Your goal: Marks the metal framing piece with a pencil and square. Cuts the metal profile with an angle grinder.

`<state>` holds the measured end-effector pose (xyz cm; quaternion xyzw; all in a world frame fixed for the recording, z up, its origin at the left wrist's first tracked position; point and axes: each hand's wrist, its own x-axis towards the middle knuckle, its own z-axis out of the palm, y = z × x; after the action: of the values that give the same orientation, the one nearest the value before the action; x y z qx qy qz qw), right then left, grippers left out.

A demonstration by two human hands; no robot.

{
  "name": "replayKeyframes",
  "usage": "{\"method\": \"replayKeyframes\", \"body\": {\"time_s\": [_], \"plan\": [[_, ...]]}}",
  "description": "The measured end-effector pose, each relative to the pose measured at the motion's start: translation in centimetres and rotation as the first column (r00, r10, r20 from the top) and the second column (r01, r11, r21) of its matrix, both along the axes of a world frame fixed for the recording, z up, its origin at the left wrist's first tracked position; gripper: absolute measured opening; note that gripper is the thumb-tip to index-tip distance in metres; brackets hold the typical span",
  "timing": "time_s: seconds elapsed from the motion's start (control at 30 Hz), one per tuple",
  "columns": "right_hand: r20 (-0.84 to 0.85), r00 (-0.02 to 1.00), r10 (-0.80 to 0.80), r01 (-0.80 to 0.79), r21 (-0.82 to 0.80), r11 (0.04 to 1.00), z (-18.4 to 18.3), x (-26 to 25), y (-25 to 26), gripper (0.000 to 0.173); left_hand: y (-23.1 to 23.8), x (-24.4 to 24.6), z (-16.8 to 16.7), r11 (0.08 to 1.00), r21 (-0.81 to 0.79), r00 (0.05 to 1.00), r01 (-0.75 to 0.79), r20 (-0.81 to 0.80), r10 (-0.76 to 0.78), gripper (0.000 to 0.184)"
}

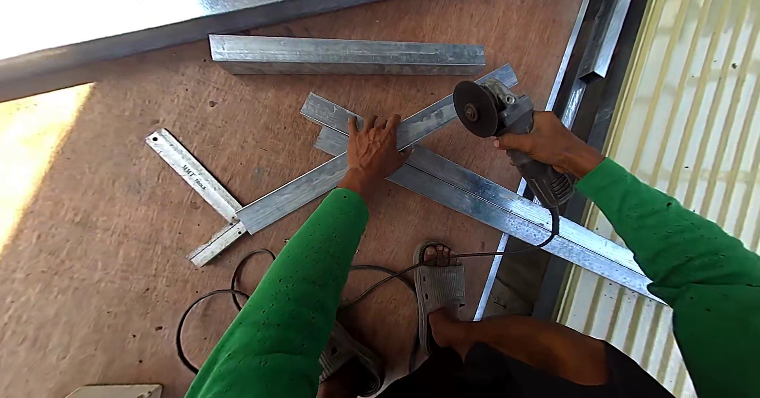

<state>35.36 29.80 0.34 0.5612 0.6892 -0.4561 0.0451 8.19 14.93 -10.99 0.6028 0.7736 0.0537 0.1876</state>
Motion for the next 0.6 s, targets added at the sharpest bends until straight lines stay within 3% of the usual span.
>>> {"method": "replayKeyframes", "body": {"time_s": [0.23, 0.6], "plan": [[0.026, 1.0, 0.003, -0.003, -0.008, 1.0, -1.5, -0.2, -1.1, 0.045, 0.1, 0.0, 0.2, 1.0, 0.014, 1.0, -0.004, 0.03, 0.004, 0.056], [0.083, 0.996, 0.021, -0.02, -0.009, 1.0, -1.8, -0.4, -1.4, 0.043, 0.3, 0.0, 0.4, 1.0, -0.004, 1.0, -0.019, 0.025, 0.019, 0.055]]}}
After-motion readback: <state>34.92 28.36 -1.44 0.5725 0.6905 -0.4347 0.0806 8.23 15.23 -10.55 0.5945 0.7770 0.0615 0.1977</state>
